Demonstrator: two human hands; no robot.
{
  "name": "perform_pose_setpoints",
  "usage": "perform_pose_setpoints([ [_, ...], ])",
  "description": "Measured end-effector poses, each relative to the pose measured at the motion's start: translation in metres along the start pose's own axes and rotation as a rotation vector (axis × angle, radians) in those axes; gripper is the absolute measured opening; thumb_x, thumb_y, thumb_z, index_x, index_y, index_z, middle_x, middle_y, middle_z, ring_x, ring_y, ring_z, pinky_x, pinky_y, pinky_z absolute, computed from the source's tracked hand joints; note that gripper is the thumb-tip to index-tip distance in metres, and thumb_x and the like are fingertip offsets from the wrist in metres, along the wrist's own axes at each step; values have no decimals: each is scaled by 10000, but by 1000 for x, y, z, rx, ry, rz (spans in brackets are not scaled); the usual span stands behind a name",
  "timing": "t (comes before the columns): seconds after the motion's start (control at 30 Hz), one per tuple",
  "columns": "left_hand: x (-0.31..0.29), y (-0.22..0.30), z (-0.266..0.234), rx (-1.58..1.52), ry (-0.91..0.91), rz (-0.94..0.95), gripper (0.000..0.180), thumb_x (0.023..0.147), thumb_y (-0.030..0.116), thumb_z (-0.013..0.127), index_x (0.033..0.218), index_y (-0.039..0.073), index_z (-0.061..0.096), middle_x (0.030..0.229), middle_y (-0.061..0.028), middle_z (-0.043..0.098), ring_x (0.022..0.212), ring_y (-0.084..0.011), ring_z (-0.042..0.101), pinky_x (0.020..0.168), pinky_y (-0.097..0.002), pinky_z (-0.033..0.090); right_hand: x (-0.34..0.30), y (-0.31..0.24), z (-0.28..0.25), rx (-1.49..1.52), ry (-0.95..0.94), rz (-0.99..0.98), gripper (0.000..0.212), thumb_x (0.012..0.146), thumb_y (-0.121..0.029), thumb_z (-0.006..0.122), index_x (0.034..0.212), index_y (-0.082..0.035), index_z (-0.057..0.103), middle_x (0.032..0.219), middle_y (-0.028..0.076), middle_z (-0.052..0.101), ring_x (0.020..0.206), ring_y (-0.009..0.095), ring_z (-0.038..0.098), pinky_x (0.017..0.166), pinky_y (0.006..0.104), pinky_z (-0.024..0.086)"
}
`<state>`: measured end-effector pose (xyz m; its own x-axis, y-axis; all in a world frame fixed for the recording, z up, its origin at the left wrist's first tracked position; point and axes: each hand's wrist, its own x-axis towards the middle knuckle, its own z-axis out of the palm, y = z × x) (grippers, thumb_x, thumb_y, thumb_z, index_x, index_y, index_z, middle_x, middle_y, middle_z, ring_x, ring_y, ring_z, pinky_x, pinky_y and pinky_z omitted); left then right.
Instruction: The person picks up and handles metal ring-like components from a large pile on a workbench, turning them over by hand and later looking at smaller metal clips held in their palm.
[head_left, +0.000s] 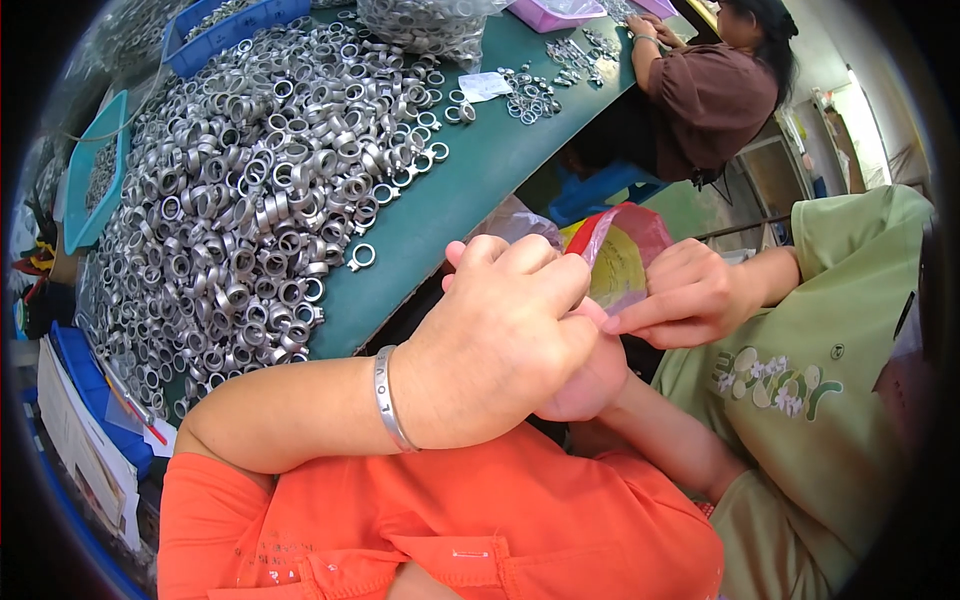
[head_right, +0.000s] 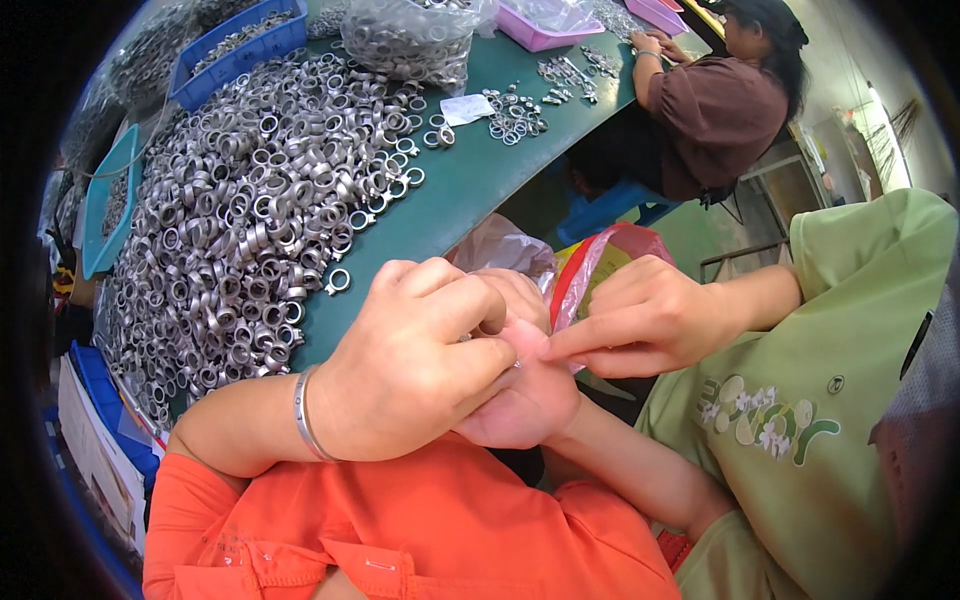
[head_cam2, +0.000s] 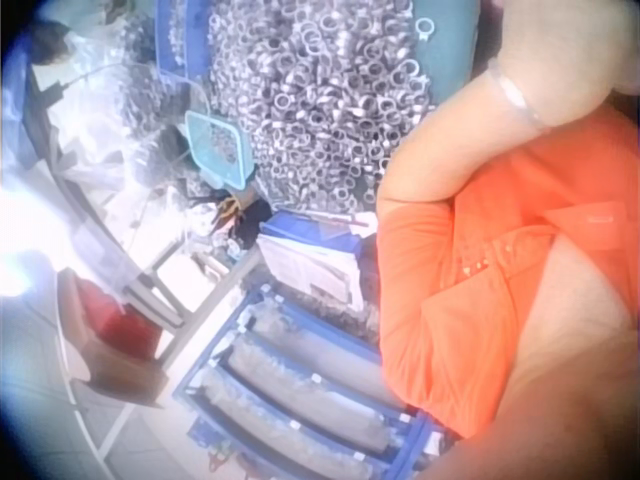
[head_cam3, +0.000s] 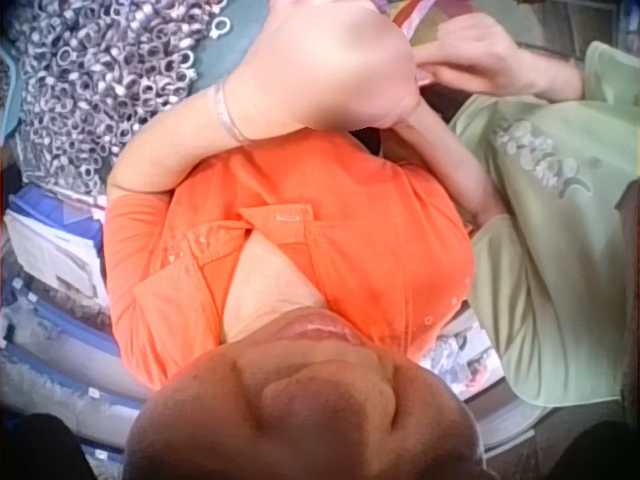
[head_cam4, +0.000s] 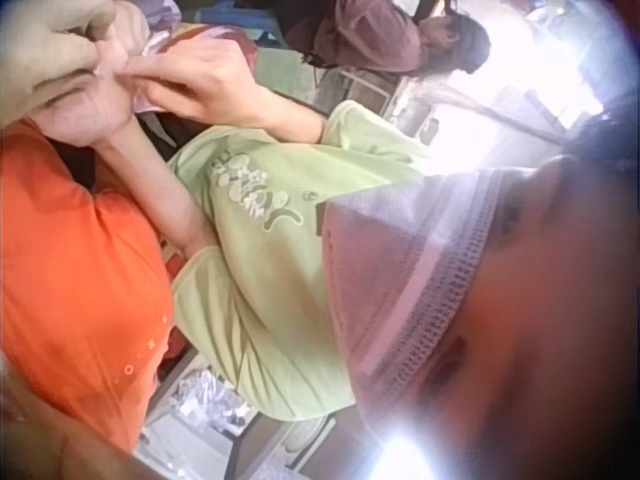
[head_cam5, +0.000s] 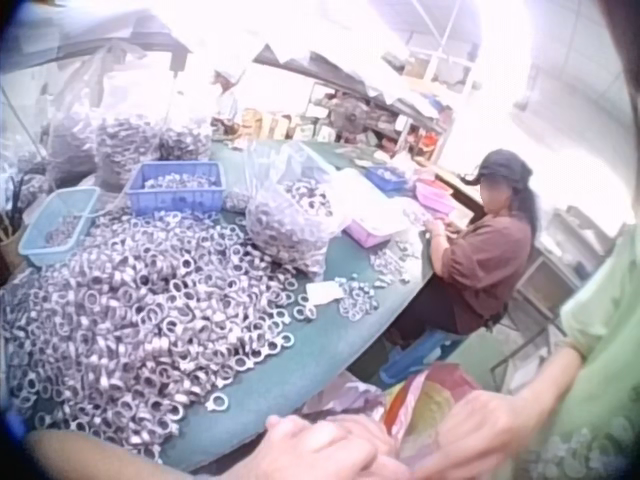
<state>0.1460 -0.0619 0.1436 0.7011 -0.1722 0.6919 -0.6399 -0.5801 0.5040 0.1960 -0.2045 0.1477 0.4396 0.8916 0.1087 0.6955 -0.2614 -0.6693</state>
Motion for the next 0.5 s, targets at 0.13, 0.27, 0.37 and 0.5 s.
perform_pose_setpoints([
  [0.13, -1, 1, 3, 35, 4, -10, 126, 636, 121, 581, 746, 60, 573, 790, -59, 482, 751, -237, 474, 663, -363, 363, -2, 4, 2, 52, 24, 17, 475, 716, -296, 640, 1089, -43, 491, 1145, 112, 448, 1070, 279, 423, 884, 378, 321],
  [0.27, -1, -4, -5, -38, 73, -79, 113, 658, 78, 663, 753, 78, 600, 797, -39, 537, 704, -221, 509, 636, -327, 375, -5, 6, 5, 84, 37, 43, 450, 688, -275, 673, 1047, -57, 511, 1088, 105, 475, 1020, 287, 445, 847, 383, 342],
  [0.37, 3, -10, -13, -109, 111, -87, 161, 663, 72, 699, 805, 70, 622, 834, -49, 554, 712, -230, 520, 655, -324, 391, -7, 7, 6, 106, 52, 70, 433, 666, -259, 697, 1015, -67, 525, 1045, 101, 495, 983, 293, 462, 819, 387, 357],
  [0.5, 1, -8, -8, -23, -35, -48, 216, 636, 145, 716, 827, 90, 632, 849, -43, 556, 723, -220, 518, 643, -324, 379, -4, 9, 3, 96, 50, 35, 460, 643, -232, 721, 1026, -69, 525, 1043, 96, 503, 985, 293, 467, 822, 386, 365],
])
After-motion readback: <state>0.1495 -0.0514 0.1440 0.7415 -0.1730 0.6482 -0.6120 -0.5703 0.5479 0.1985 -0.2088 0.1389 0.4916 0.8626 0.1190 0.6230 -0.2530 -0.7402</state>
